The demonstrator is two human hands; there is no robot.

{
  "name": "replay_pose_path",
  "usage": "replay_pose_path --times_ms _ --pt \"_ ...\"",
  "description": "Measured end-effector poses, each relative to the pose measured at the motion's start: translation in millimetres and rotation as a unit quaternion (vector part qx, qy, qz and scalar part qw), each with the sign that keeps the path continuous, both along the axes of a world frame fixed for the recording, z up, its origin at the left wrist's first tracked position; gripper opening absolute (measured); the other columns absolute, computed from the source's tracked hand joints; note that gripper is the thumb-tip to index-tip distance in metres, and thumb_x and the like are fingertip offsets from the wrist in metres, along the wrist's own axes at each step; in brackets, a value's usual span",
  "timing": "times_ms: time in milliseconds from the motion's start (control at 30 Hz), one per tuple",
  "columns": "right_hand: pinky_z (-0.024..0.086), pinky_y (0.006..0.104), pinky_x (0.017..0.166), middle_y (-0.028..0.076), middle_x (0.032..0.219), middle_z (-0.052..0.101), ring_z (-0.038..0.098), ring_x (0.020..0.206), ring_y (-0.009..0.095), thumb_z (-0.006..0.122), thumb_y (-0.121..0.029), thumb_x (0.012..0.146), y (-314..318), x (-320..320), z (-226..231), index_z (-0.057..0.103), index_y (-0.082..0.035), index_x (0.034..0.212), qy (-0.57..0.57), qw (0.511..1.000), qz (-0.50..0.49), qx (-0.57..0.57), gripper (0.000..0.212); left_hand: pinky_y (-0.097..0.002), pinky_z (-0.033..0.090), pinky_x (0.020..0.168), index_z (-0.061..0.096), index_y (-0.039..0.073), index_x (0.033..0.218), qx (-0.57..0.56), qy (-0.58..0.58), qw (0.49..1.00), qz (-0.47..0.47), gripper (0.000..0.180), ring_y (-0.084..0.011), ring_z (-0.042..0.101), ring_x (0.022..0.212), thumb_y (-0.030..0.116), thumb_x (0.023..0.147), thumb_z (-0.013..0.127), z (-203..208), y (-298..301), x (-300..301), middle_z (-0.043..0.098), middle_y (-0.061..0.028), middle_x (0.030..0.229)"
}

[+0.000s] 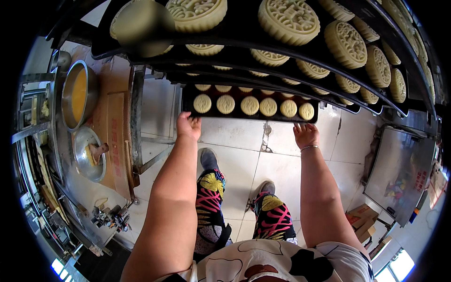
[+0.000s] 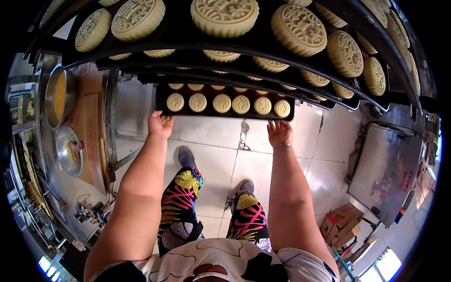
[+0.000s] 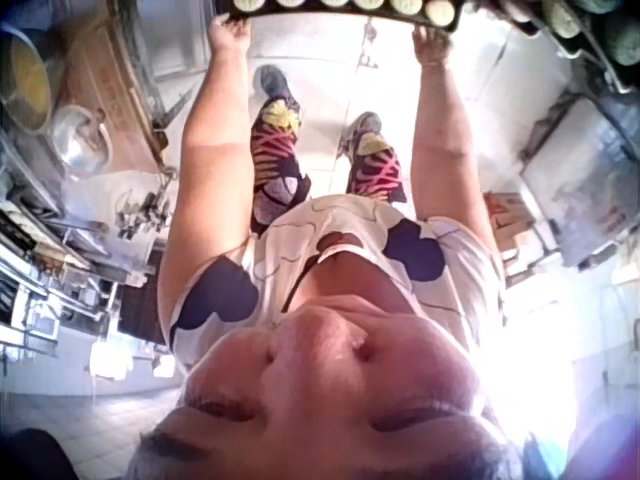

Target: The person applies egg wash to pastries on a tray using a brush, places the tray into a rack, and loads baking trays into a commercial oven.

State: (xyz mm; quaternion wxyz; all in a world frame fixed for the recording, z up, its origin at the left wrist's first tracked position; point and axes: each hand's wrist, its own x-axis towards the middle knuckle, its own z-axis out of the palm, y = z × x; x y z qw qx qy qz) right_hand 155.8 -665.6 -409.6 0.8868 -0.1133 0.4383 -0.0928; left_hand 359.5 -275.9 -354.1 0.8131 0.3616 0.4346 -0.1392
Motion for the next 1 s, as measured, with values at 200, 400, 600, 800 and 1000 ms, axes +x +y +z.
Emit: replay_pose_path --times_ms 200,400,600,800,1000 --pt "0.032 0.0371 0.097 0.002 0.129 0.052 0.047 0.118 0.022 0.041 -0.033 0.092 34 -24 78 0.044 -0.016 0.127 0.025 0.961 0.269 -0.055 0.039 -0.0366 0.031 0.101 0.036 0.005 0.134 0.113 -0.115 0.962 -0.219 0.054 -0.0226 0.039 0.126 0.005 0.080 0.045 51 9 -3 0.039 -0.0083 0.138" --pt "0.044 0.0327 0.078 0.009 0.112 0.061 0.059 0.098 0.022 0.049 -0.018 0.086 8 -112 224 0.047 -0.010 0.121 0.210 0.921 0.256 -0.207 0.037 -0.0374 0.041 0.092 0.040 0.008 0.134 0.288 -0.030 0.837 -0.464 0.055 -0.0224 0.045 0.119 0.005 0.081 0.056 162 75 -76 0.039 -0.0093 0.139" --pt "0.032 0.0187 0.053 -0.003 0.090 0.061 0.049 0.066 0.004 0.060 -0.034 0.083 -134 -30 526 0.060 -0.011 0.107 -0.031 0.827 -0.133 -0.545 0.034 -0.0262 0.044 0.073 0.048 0.008 0.127 0.301 -0.296 0.867 -0.266 0.042 -0.0142 0.055 0.094 0.020 0.088 0.054 441 81 39 0.054 -0.0067 0.121" --pt "0.037 0.0445 0.099 0.009 0.122 0.054 0.050 0.114 0.027 0.037 -0.050 0.091 -228 7 701 0.045 -0.011 0.129 -0.310 0.849 -0.090 -0.417 0.055 -0.0341 0.032 0.101 0.038 0.003 0.133 0.107 -0.656 0.723 -0.189 0.063 -0.0194 0.042 0.120 0.052 0.094 0.030 694 -1 116 0.043 -0.0071 0.134" --pt "0.040 0.0454 0.097 0.012 0.129 0.049 0.049 0.116 0.032 0.028 -0.043 0.095 -185 50 704 0.043 -0.011 0.130 -0.363 0.815 -0.177 -0.415 0.050 -0.0396 0.032 0.105 0.034 0.009 0.136 0.037 -0.620 0.763 -0.179 0.064 -0.0245 0.042 0.123 0.055 0.092 0.036 685 0 141 0.042 -0.0061 0.136"
